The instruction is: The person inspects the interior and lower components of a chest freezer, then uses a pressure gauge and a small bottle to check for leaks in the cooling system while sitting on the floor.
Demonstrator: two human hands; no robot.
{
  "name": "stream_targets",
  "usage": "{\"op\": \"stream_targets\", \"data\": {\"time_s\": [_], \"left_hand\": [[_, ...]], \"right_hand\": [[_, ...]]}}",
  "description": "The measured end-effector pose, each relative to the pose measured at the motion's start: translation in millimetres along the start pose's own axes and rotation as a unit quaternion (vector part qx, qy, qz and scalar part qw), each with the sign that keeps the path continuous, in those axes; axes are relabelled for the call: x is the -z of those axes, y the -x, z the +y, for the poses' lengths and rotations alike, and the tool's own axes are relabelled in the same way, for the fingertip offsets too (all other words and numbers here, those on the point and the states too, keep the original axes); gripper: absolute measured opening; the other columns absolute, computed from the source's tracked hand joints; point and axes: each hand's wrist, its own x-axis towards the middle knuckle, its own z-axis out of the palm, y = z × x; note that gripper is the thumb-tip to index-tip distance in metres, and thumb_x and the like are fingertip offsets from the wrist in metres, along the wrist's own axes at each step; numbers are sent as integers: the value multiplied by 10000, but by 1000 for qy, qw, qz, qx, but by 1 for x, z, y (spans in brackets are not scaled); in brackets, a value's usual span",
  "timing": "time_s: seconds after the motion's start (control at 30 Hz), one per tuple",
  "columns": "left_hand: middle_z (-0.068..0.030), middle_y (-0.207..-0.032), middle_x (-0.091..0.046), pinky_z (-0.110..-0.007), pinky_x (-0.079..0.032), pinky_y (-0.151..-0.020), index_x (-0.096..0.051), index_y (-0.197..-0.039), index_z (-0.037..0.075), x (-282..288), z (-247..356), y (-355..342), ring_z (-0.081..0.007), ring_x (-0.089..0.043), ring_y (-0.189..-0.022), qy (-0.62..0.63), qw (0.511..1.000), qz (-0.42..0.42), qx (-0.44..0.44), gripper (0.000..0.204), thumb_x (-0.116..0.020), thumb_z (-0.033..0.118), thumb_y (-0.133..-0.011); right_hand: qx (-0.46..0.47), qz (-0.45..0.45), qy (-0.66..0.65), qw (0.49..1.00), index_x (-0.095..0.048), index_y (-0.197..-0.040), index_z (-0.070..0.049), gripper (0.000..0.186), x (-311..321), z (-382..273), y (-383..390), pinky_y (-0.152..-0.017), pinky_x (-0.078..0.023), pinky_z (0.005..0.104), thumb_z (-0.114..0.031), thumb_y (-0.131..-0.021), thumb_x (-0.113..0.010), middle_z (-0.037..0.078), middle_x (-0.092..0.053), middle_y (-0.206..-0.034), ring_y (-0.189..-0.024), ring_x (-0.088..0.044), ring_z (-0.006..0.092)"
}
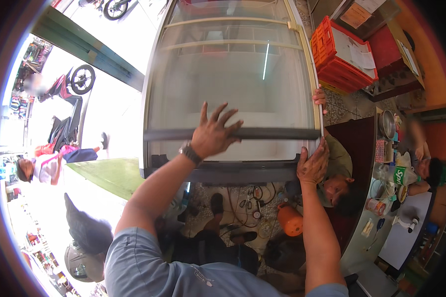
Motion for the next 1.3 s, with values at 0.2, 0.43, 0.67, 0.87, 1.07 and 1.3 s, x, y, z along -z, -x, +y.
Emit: {"op": "stream_targets", "data": {"time_s": [0.2, 0.43, 0.67, 0.87, 1.07, 1.3], "left_hand": [[-34, -1466, -550, -694, -218, -1202, -636, -1379, 283, -21, -68, -66, -293, -380, -1476, -25, 997, 61, -40, 536, -669, 559, -920], [-14, -1490, -537, -677, -202, -1212, -606, -1416, 268, -17, -127, -147, -278, -391, -1471, -42, 997, 41, 54, 594, -660, 596, -924], [11, -1586, -442, -767, -111, -1193, -571, -1450, 251, -18, -200, -141, -267, -296, -1535, -85, 971, 66, 212, 641, -578, 652, -950], [-11, -1673, -323, -847, -219, -1093, -491, -1507, 282, 30, -299, -37, -301, -274, -1556, -216, 918, -121, 310, 573, -477, 587, -1022], [-137, -1689, -267, -551, -376, -1171, -391, -1585, 298, -9, -336, -16, -414, -398, -1479, -28, 932, 59, 357, 680, -480, 629, -999], [-157, -1679, -290, -521, -372, -1192, -220, -1649, 230, -9, -313, -26, -353, -320, -1533, -103, 884, 81, 449, 919, -421, 790, -949]], "right_hand": [[-27, -67, 47, 996, -497, -1436, -39, 552, 9, -11, -3, -1028, -479, 536, -417, -1037, -545, 249, -507, -1382, -1252, -545, 440], [-59, -81, 74, 992, -591, -1340, -89, 451, 4, -7, -2, -1050, -466, 527, -418, -1033, -557, 221, -485, -1395, -1277, -529, 415], [-56, -89, 86, 991, -629, -1285, -80, 417, 5, -12, -7, -1057, -467, 525, -406, -1035, -553, 209, -472, -1403, -1285, -531, 405], [-52, -86, 111, 989, -649, -1252, -86, 404, 6, -10, -5, -1044, -480, 515, -415, -1047, -532, 200, -473, -1406, -1270, -546, 405], [-46, -96, 110, 988, -647, -1263, -103, 405, 0, -13, -5, -1054, -471, 525, -423, -1058, -507, 213, -469, -1415, -1283, -540, 414], [-40, -130, 109, 985, -629, -1313, -86, 463, -8, 2, 1, -1099, -416, 551, -440, -1071, -456, 245, -451, -1421, -1326, -496, 442]]}}
